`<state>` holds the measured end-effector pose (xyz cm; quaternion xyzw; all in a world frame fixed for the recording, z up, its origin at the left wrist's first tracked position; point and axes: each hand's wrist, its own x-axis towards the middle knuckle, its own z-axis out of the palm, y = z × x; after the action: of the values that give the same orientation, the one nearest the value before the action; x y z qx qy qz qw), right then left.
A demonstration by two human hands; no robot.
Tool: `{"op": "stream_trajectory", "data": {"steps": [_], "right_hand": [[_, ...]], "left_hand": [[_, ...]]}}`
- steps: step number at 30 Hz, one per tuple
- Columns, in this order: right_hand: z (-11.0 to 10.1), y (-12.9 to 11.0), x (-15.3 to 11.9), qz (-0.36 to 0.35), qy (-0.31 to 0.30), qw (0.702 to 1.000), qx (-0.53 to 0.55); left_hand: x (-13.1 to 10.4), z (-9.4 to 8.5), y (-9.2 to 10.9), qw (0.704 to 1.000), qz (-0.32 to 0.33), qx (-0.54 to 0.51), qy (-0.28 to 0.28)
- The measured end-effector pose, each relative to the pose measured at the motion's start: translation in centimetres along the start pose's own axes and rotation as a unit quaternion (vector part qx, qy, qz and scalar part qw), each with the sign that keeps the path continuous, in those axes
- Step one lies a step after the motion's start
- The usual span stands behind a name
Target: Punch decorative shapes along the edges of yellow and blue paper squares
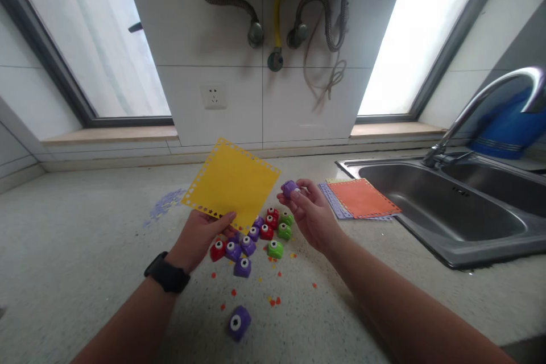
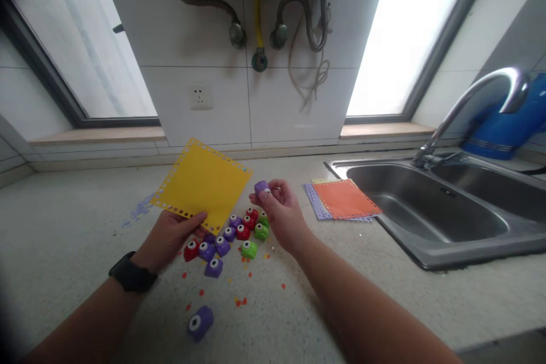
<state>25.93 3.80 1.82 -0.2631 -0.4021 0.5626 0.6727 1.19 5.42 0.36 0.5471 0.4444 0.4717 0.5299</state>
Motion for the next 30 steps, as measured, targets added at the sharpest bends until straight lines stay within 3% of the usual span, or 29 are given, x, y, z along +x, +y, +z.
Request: {"op": "stream_trajectory", "data": {"steps": [30], "right_hand": [[-0.14,0.57,-0.27,-0.027,0.002,0.998,-0.056]], "left_hand": [[-0.45,0.14,0.08,0.995,0.009,0.094,-0.006]]}}
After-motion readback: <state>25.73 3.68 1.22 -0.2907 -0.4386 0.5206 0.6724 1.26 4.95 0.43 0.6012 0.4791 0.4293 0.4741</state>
